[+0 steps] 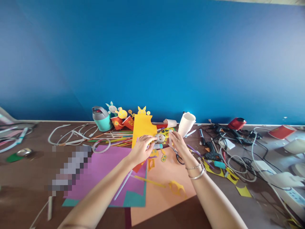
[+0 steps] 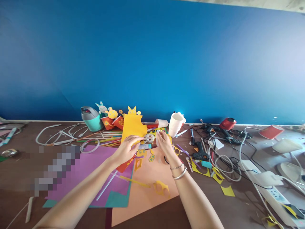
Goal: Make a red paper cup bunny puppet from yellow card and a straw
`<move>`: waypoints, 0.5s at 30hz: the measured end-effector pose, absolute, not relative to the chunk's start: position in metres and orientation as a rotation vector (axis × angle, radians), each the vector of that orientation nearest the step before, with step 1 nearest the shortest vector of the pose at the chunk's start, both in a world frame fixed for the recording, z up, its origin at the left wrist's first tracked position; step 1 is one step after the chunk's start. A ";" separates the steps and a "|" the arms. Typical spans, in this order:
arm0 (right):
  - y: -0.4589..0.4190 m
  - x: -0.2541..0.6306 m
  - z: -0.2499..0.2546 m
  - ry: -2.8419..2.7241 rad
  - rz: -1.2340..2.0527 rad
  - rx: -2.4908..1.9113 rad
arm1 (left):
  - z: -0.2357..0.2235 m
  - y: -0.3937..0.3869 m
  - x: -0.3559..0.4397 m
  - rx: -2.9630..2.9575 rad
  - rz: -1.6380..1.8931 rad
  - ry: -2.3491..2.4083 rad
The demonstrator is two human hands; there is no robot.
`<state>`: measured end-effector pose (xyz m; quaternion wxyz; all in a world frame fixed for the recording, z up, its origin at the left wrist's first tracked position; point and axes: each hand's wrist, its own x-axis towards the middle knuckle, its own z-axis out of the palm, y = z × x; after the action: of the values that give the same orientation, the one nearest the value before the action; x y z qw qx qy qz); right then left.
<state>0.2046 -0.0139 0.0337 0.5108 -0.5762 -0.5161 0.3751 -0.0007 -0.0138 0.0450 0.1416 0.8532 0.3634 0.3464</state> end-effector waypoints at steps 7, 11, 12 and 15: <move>-0.023 0.187 0.041 -1.334 1.267 -0.988 | 0.041 -0.016 0.002 2.513 1.049 0.958; -0.023 0.179 0.035 -1.465 1.204 -0.989 | 0.041 -0.018 0.004 2.550 0.977 0.975; -0.024 0.178 0.034 -1.495 1.174 -1.005 | 0.042 -0.019 0.004 2.564 0.951 0.978; -0.027 0.177 0.035 -1.572 1.071 -1.045 | 0.043 -0.021 0.006 2.604 0.893 0.970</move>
<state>0.1768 -0.0267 0.0346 0.4666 -0.4260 -0.6405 0.4365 0.0056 -0.0212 0.0432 0.1113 0.8866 0.3303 0.3040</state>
